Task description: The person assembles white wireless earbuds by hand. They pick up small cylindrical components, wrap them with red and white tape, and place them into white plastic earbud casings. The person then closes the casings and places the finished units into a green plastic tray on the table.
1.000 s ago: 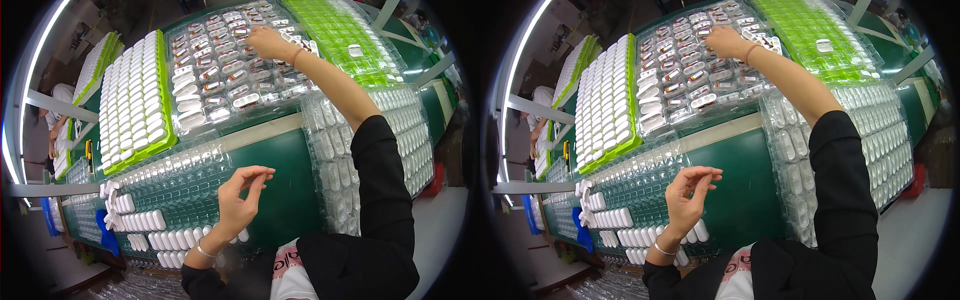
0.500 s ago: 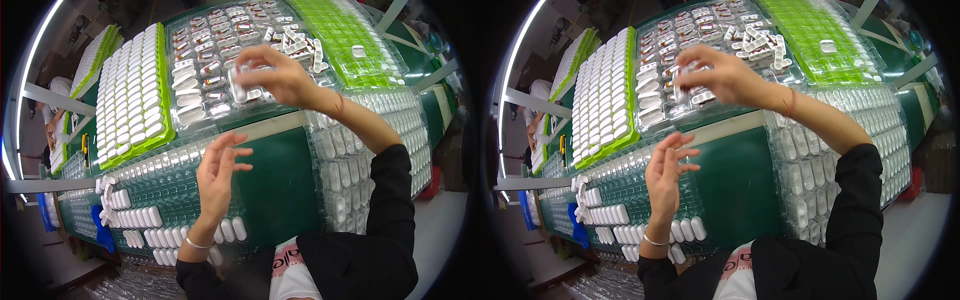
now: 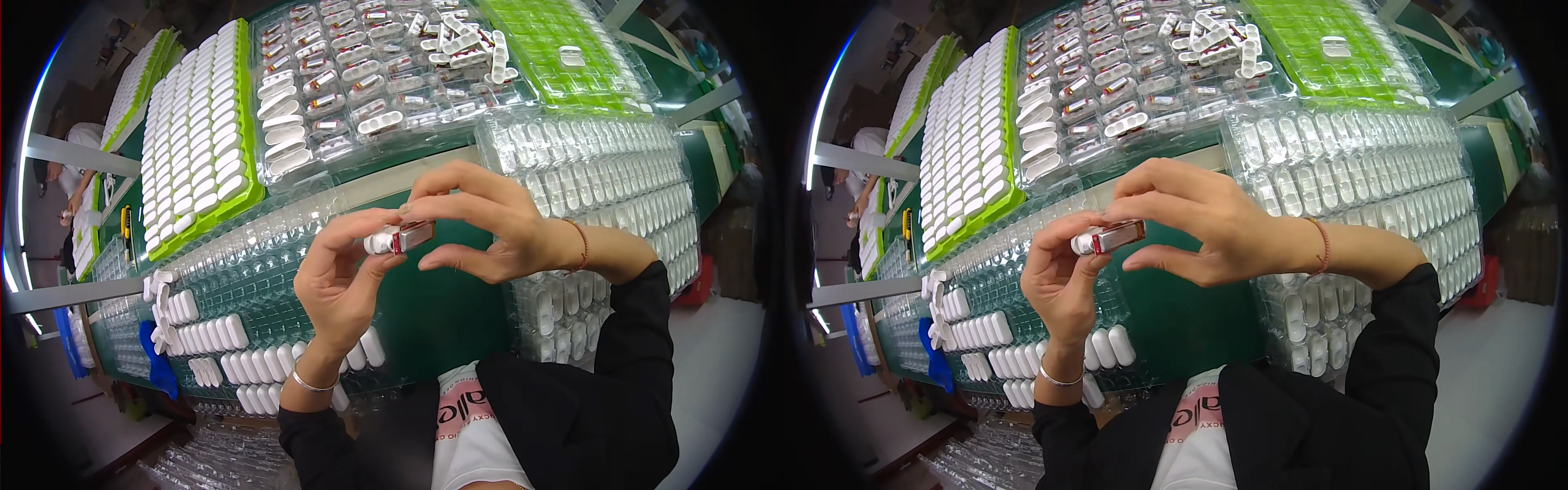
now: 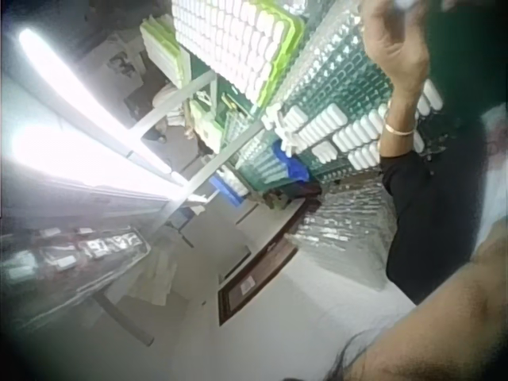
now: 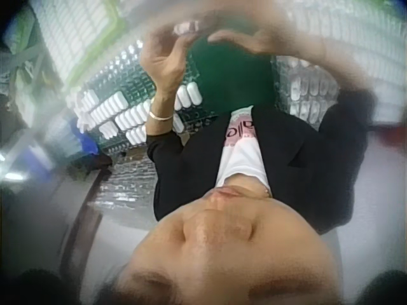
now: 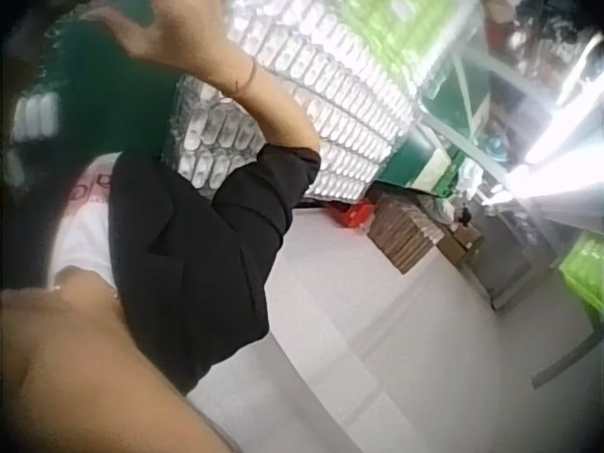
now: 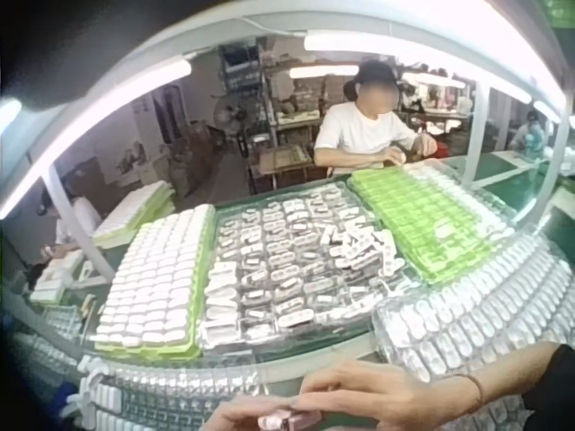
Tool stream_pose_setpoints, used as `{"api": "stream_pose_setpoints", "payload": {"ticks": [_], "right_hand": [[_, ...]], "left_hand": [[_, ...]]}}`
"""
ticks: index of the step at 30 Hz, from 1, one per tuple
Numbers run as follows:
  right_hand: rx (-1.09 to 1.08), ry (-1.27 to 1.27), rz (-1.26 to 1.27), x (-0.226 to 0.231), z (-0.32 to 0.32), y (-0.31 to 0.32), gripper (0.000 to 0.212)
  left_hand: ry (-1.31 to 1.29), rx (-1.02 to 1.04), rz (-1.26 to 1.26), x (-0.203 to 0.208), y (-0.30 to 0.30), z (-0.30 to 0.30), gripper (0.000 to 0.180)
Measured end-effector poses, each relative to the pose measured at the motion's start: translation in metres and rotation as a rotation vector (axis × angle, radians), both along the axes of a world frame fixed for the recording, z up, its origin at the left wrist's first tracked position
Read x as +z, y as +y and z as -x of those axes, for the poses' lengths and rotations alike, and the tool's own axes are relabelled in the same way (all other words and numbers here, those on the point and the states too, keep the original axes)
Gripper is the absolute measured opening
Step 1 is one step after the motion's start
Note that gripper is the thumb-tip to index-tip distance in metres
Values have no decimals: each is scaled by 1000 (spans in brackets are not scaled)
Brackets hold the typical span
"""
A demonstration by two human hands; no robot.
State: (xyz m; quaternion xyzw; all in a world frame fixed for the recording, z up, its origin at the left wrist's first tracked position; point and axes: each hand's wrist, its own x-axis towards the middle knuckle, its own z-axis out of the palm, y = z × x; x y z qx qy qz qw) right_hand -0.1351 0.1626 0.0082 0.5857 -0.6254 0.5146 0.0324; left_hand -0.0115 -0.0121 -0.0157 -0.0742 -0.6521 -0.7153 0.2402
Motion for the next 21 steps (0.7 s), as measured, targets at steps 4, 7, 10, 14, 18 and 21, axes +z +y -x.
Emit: {"api": "stream_pose_setpoints", "payload": {"ticks": [4, 7, 10, 14, 18, 21], "right_hand": [[-8, 83, -38, 6, -7, 3, 47], [28, -58, -43, 7, -8, 2, 43], [130, -310, -98, 5, -6, 1, 30], [122, -333, -104, 2, -9, -2, 24], [65, -272, -92, 2, -13, -5, 25], [25, -229, -121, 3, -13, -5, 25]], "left_hand": [[-17, 12, 46, 5, 2, -2, 35], [-81, -1, 153, 12, -6, -6, 34], [-70, -6, 342, 14, -14, -6, 34], [-79, -7, 348, 14, -10, -9, 36], [-61, 48, 248, 6, 2, -11, 36], [-51, 78, 175, -1, 11, -9, 36]]}}
